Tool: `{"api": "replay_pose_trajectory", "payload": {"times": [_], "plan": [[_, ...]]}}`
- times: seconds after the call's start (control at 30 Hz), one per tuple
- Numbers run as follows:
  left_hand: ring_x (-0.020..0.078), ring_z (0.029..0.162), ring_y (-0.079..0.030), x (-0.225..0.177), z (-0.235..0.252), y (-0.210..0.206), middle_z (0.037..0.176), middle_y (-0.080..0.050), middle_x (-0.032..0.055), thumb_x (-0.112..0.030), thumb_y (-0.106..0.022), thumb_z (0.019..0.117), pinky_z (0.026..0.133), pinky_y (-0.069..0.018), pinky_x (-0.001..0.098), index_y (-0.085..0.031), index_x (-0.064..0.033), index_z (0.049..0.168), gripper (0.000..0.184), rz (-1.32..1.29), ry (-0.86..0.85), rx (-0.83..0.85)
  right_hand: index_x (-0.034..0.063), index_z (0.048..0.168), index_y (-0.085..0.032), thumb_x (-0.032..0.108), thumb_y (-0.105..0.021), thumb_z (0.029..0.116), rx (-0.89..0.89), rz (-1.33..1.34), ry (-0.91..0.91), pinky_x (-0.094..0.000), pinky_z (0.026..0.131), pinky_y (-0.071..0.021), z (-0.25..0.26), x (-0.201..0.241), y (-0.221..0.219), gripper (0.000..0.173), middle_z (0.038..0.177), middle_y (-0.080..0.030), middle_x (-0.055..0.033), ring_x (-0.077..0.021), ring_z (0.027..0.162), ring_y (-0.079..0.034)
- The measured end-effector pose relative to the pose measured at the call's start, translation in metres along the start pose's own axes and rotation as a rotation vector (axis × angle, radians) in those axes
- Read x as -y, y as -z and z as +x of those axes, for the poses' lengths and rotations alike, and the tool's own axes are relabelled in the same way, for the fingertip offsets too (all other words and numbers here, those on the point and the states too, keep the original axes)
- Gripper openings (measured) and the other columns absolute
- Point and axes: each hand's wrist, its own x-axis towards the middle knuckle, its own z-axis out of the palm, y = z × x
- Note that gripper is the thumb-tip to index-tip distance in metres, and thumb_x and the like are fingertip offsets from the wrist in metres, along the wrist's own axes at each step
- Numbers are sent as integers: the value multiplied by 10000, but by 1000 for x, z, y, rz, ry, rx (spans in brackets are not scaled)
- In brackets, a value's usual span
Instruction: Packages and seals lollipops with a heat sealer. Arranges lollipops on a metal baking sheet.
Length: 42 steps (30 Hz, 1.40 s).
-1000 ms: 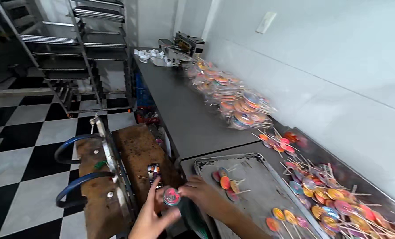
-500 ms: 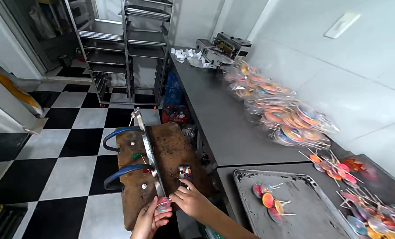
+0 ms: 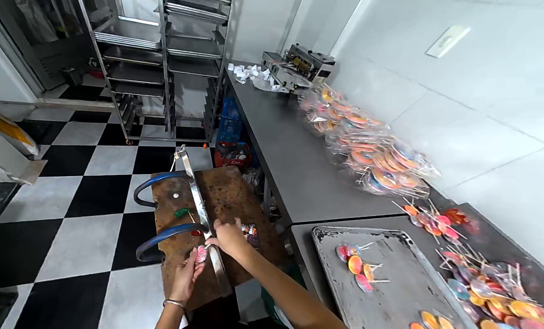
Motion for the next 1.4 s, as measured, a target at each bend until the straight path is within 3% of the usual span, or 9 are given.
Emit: {"api": "replay_pose_trajectory", "payload": {"times": [0.13,0.27,0.37,0.5,0.63,0.83,1.0,1.17,1.4], "plan": [[32,861,-699,-14,0,5,1028,-730,40,-203,-376,1117,760,-570,163,-571,-10,1238,301,-27,-51,50,-30,1457,-477,471,-580,1026,-37,72,-6,-675,1194,-221,-15,3,-9,669,1198,-694,-267,-440,1200,-632],[150,778,-623,-3,5,13,858,-673,120,-386,-601,1028,781,-549,394,-677,92,991,485,720,-507,-28,77,1454,-530,485,-663,974,-247,290,81,-690,1221,-161,-55,-54,-12,644,1330,-660,-172,-357,1329,-562],[-37,667,-587,0,-41,-56,831,-655,-26,-293,-634,1013,640,-534,188,-691,21,999,320,814,-762,220,92,1396,-605,378,-720,955,-583,265,-111,-739,1152,-287,-123,-179,-18,538,1342,-652,-171,-378,1299,-587],[134,995,-742,66,-111,-166,1152,-760,81,-175,-648,996,871,-617,330,-748,-31,1179,253,1032,-976,805,-25,1446,-514,249,-831,844,-578,288,-829,-775,1037,-365,-239,-388,-51,734,1435,-507,-345,-559,1324,-475],[303,1330,-589,166,-124,-251,1533,-516,136,-181,-564,1048,1082,-500,449,-575,-27,1437,418,1407,-943,1246,-22,1440,-523,310,-744,930,-237,466,-1138,-722,1085,-364,-304,-491,-84,648,1506,-460,-316,-528,1407,-410],[305,1508,-359,257,-80,-353,1659,-295,181,-167,-508,1064,1224,-325,411,-376,14,1556,541,1747,-984,1412,17,1476,-502,325,-750,925,-430,628,-873,-600,1100,-439,-289,-498,-102,678,1443,-545,-256,-420,1319,-547],[305,1561,-232,265,-67,-382,1692,-213,161,-224,-423,1100,1269,-210,427,-322,-2,1585,543,1923,-982,1256,124,1531,-481,502,-616,995,-372,488,-803,-692,1183,-243,-279,-534,-108,669,1607,-432,-111,-361,1515,-332],[339,1567,-195,265,-65,-372,1685,-249,143,-209,-522,1056,1262,-218,451,-375,-38,1574,565,1890,-1040,1191,85,1531,-446,563,-848,757,-344,483,-796,-655,1118,-368,-270,-521,-93,994,1522,-451,-241,-440,1417,-419],[348,1580,-125,249,-95,-356,1687,-192,201,-234,-568,1038,1275,-153,444,-400,-44,1563,583,1900,-929,1232,-65,1505,-354,332,-782,892,-249,635,-1082,-617,1078,-429,-248,-462,-73,846,1421,-541,-296,-445,1333,-533]]}}
